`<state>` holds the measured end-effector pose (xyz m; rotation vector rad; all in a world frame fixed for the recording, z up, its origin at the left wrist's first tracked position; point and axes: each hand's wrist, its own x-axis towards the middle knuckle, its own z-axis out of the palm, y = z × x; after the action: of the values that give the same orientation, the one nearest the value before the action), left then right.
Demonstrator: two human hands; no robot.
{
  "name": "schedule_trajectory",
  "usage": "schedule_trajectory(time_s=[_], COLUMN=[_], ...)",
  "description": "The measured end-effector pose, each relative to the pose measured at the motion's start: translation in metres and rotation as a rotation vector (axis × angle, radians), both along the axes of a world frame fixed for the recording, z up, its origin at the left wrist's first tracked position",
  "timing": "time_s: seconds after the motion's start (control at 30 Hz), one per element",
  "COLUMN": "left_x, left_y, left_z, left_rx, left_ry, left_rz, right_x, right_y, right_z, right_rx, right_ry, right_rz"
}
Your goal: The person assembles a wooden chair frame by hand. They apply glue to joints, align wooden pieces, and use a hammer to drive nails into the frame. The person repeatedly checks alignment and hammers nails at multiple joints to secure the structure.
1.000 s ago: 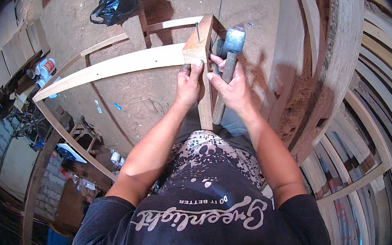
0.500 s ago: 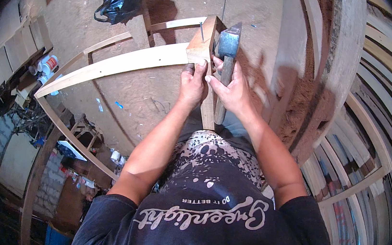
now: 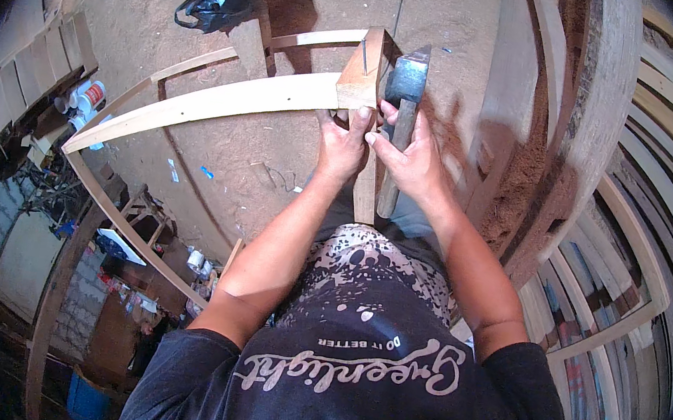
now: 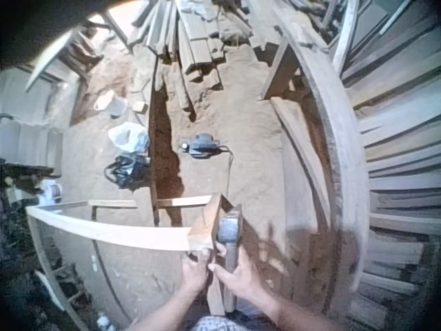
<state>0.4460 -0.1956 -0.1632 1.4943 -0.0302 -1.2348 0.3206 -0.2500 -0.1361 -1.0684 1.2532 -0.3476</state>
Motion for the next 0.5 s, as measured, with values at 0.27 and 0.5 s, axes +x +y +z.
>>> schedule_trajectory(time_s=[0.27, 0.5], left_x=[0.009, 0.017], left_y=[0.001, -0.006], left_z=[-0.007, 0.005], left_rx=[0.006, -0.021], left_ry=[0.1, 0.288], left_rz=[0.036, 0.041], right_x=[-0.001, -0.002], right_y=[0.003, -0.006], right_z=[-0.005, 0.006], right_rx=[-0.024, 0.033], right_ry=[-0.016, 0.063], right_rz=[0.001, 0.078])
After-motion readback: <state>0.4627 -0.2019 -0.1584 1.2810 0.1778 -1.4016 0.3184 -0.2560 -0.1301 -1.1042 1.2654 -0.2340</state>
